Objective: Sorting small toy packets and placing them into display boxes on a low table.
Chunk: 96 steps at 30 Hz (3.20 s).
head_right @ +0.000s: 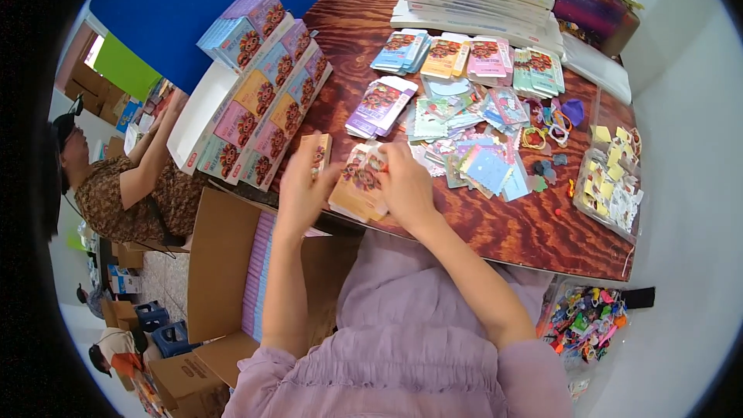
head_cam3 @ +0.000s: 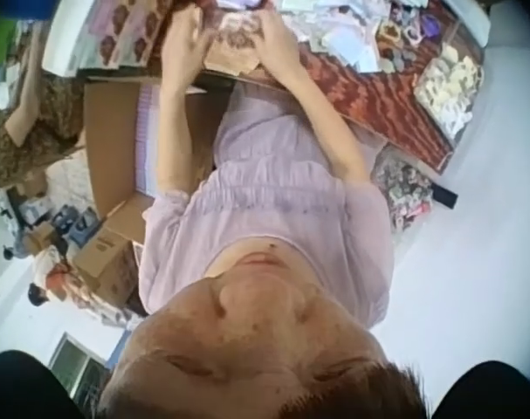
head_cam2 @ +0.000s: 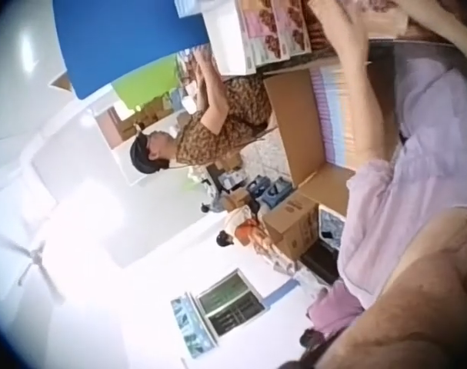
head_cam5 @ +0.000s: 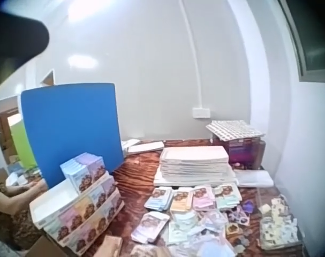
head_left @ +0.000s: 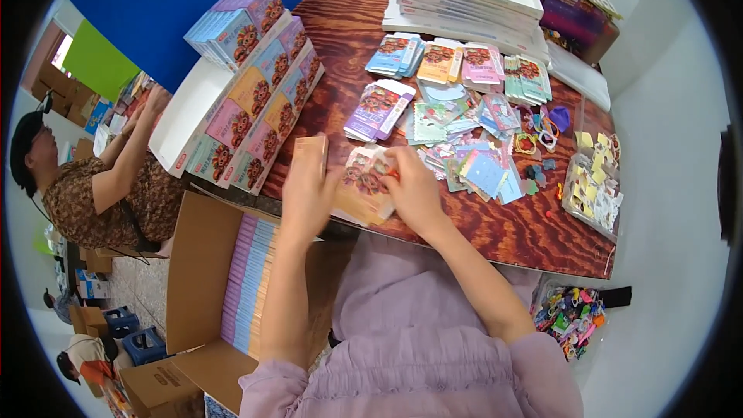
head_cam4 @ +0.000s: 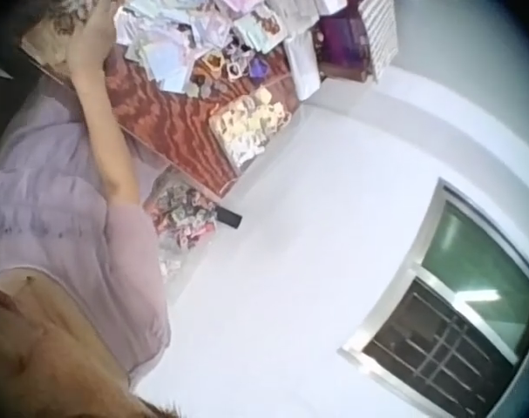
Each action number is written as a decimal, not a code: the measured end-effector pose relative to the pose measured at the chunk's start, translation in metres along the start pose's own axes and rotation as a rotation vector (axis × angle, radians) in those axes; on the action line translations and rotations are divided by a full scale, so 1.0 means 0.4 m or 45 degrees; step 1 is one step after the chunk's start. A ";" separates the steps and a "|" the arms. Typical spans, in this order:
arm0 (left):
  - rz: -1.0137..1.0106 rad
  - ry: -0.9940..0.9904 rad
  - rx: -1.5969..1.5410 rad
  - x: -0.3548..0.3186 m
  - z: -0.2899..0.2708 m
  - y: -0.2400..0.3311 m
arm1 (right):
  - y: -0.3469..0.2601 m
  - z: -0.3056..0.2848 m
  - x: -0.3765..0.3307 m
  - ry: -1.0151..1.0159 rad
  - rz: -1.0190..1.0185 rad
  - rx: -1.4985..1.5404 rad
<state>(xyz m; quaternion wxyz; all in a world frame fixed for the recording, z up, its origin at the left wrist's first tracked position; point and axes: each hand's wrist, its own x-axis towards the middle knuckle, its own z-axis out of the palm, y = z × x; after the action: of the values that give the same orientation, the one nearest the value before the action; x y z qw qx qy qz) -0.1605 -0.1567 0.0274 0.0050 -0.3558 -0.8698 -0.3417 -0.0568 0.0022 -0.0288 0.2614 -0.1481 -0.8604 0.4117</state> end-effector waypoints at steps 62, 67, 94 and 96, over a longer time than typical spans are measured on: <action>0.107 -0.751 -0.966 -0.182 0.141 0.210 | 0.010 -0.314 -0.304 0.213 0.427 1.040; -0.030 -0.857 -1.101 -0.180 0.156 0.196 | 0.027 -0.319 -0.302 0.033 0.417 0.806; -0.183 -1.006 -1.084 -0.190 0.165 0.211 | 0.043 -0.350 -0.282 -0.132 0.569 0.850; -0.205 -0.975 -1.144 -0.191 0.162 0.207 | 0.039 -0.358 -0.287 -0.182 0.483 0.763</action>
<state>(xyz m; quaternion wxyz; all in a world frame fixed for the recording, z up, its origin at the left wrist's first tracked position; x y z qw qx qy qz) -0.0367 -0.1227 0.0074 -0.4860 -0.3539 -0.6042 -0.5230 0.1197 0.0481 -0.0037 0.1512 -0.1927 -0.6749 0.6961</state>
